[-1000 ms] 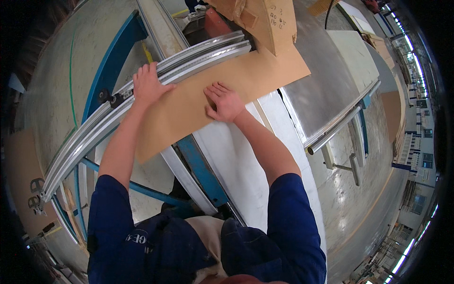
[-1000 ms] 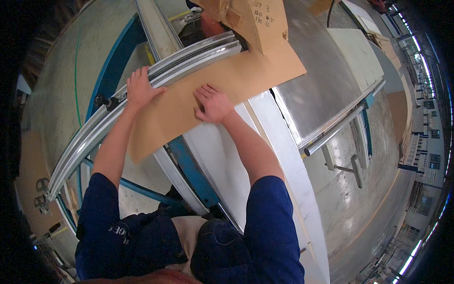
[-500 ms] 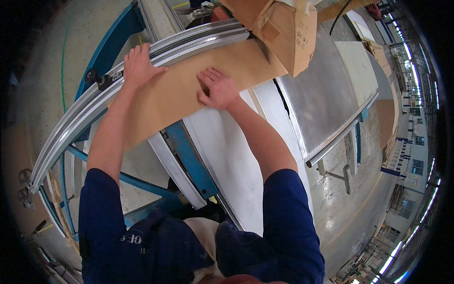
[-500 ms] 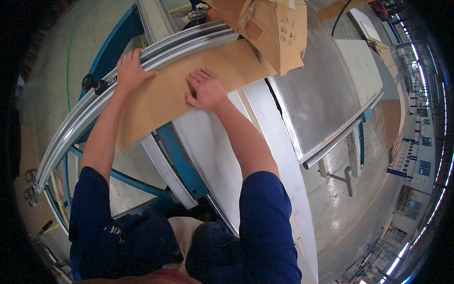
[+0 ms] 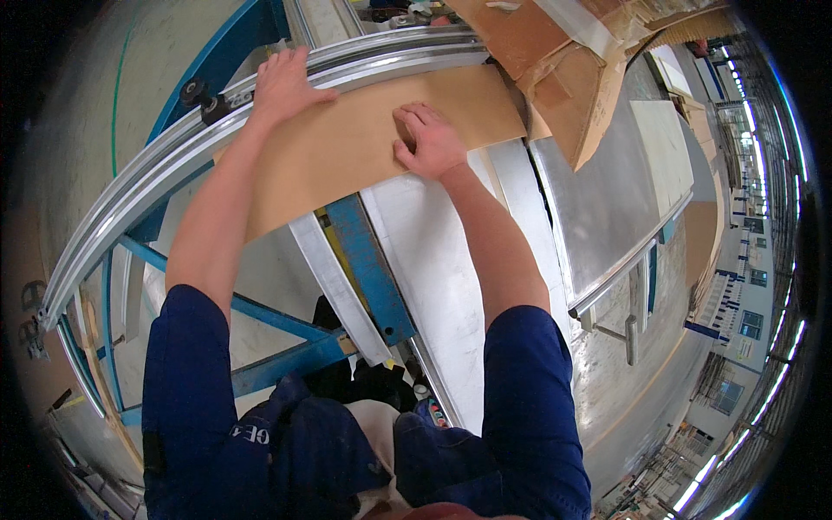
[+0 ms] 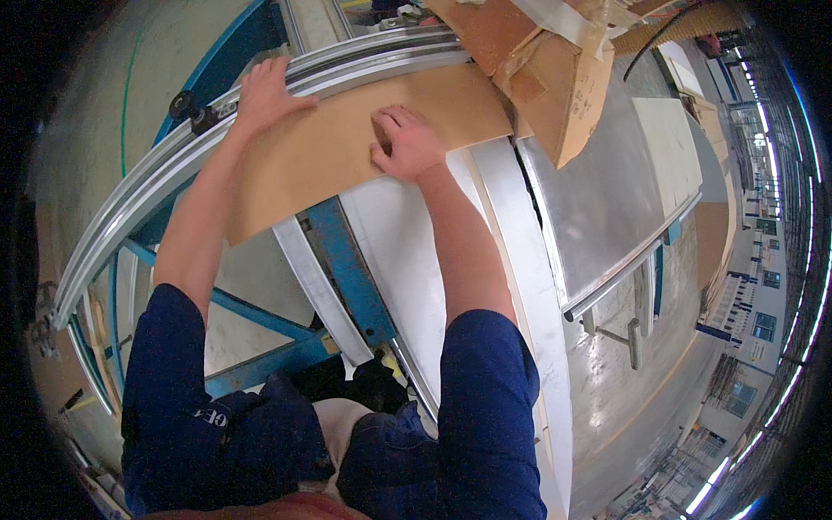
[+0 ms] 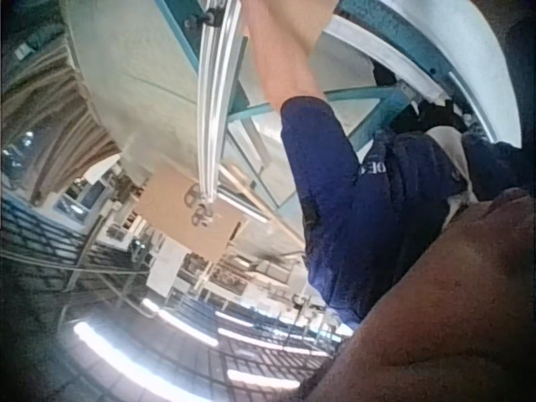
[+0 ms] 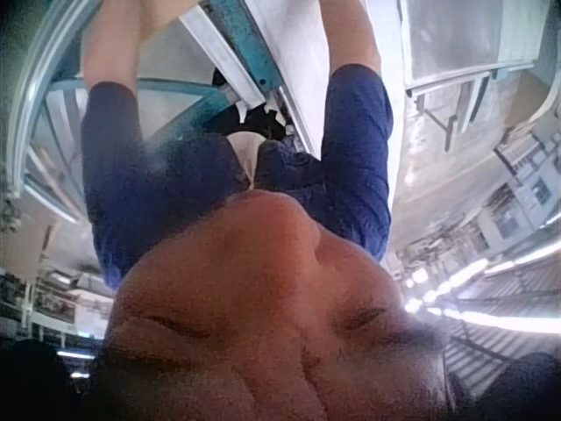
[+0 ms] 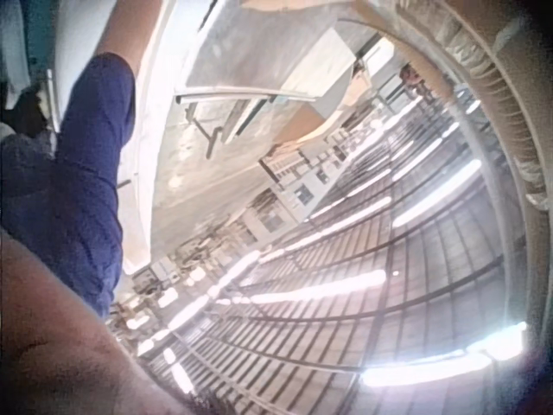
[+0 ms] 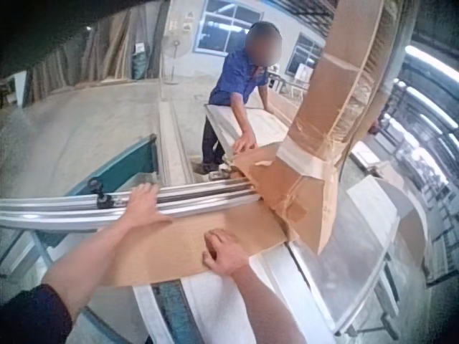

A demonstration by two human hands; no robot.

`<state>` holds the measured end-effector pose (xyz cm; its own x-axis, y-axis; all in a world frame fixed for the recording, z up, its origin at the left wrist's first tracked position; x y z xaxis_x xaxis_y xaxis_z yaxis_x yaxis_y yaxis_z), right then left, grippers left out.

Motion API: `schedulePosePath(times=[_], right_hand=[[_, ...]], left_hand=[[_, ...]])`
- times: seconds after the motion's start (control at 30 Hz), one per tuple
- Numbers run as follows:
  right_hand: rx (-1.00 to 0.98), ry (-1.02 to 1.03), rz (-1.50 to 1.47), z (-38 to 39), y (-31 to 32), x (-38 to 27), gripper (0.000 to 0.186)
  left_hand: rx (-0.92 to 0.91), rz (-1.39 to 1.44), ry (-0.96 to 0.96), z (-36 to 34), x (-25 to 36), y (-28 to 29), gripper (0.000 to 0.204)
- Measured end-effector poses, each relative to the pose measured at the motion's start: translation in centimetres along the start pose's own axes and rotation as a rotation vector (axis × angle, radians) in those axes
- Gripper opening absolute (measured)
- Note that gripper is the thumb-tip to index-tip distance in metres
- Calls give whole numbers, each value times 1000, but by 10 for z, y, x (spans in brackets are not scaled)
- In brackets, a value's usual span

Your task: The person places a wood panel onto a sliding table saw, aligns it with a guide rail, and feeds it through the saw blade to trim the edge, then repeats the process with a larger grey panel.

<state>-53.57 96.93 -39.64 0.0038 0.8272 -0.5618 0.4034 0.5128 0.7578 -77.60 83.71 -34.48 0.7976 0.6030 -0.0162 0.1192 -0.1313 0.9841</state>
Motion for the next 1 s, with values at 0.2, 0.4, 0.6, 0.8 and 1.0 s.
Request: schedulePosePath(times=[0.2,0.4,0.6,0.8,1.0], right_hand=[[-36,9,64,-1,6,-12,57],[-6,27,89,-1,20,-28,57],[-48,-9,121,5,29,-39,59],[-42,-23,65,17,36,-56,60],[-16,-31,116,45,45,-73,59]], left_hand=[[1,45,19,-1,-4,8,95],[37,48,6,6,2,24,96],[30,64,-4,14,6,46,94],[147,235,-94,70,5,65,81],[-109,247,-173,260,-23,70,70]])
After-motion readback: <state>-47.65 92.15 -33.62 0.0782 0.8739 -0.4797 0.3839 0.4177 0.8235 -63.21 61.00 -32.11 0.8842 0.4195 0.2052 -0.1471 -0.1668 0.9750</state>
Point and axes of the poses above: each hand's wrist, its own z-axis away from the middle knuckle, its own y-axis out of the back of the hand, x = y × z, the point moved 6 cm from there along -z, towards the middle knuckle, and after that the axes turned 10 degrees about -z, right-handed, at the moved point
